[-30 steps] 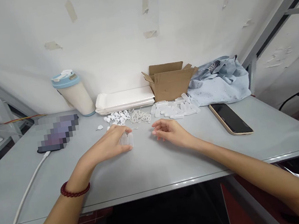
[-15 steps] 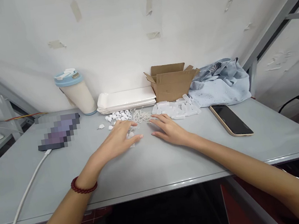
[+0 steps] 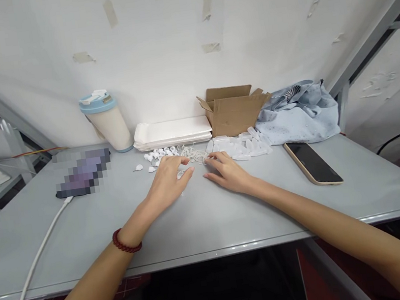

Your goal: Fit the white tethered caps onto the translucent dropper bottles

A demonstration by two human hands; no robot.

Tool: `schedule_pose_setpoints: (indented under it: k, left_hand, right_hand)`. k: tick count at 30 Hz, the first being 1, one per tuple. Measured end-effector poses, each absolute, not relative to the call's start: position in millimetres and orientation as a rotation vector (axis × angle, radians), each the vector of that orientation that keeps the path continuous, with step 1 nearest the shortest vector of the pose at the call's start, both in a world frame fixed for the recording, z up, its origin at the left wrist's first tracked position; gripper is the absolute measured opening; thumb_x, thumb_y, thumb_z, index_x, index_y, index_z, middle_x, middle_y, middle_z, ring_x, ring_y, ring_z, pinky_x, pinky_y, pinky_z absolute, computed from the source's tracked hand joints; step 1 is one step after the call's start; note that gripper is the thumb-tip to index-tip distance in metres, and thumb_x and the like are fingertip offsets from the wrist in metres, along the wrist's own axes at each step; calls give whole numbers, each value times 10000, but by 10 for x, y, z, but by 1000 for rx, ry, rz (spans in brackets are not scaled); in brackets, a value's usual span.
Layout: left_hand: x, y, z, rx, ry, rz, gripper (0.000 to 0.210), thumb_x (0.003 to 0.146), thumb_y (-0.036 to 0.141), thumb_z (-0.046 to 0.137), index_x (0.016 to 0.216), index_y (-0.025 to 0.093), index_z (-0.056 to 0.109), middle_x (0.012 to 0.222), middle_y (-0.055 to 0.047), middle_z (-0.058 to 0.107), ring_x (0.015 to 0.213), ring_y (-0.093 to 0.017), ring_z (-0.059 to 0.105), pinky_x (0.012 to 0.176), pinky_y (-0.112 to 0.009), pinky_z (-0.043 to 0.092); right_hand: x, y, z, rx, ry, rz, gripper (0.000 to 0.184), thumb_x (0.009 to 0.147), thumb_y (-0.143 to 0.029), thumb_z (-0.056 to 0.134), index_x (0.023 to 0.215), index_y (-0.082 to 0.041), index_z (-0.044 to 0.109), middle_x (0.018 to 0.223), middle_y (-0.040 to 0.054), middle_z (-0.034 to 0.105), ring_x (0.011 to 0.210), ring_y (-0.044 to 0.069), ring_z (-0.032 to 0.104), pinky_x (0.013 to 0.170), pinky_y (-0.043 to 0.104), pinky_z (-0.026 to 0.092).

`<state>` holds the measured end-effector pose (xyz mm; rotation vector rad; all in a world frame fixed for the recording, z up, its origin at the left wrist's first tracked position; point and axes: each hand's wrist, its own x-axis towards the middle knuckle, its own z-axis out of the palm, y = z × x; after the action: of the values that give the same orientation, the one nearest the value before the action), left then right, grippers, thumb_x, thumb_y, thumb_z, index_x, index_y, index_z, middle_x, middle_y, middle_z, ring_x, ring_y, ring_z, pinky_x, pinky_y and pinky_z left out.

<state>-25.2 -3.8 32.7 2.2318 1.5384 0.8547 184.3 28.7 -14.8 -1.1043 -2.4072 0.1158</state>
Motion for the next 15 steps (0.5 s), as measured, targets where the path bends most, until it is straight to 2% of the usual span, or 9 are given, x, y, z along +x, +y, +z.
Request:
schedule_pose_setpoints:
  k: [4, 9, 12, 15]
  left_hand:
    - [-255, -39, 336, 2206, 1557, 851, 262, 853, 346, 493, 1020, 181, 609, 1080, -73, 646, 1105, -256, 491, 744, -341, 498]
    - [-253, 59, 344, 2228, 1557, 826, 262, 835, 349, 494, 987, 178, 620, 1073, -77, 659, 1096, -267, 507, 828, -392, 481]
    - [-160, -64, 579, 2184, 1502, 797, 247, 819, 351, 505, 944, 186, 639, 1063, -70, 668, 1039, -262, 551, 839, -401, 479]
    - [-17, -508, 1001, 2002, 1189, 674, 205, 838, 349, 502, 899, 263, 677, 954, -7, 694, 886, -212, 615, 784, -359, 503]
  right_hand:
    - [1862, 323, -154, -1082, -2312, 169, 393, 884, -334, 521, 1230, -148, 522, 1186, 171, 514, 1115, 299, 484, 938, 489, 449]
    - [1886, 365, -121, -1038, -2201, 201, 385, 880, -317, 520, 1219, -134, 528, 1188, 167, 536, 1129, 282, 507, 958, 456, 449]
    - [1907, 384, -113, -1031, -2160, 208, 397, 877, -325, 526, 1225, -134, 521, 1211, 168, 528, 1156, 282, 496, 973, 454, 441]
    - [1933, 412, -125, -1018, -2127, 196, 387, 880, -322, 518, 1221, -137, 523, 1208, 168, 529, 1160, 274, 495, 983, 451, 437]
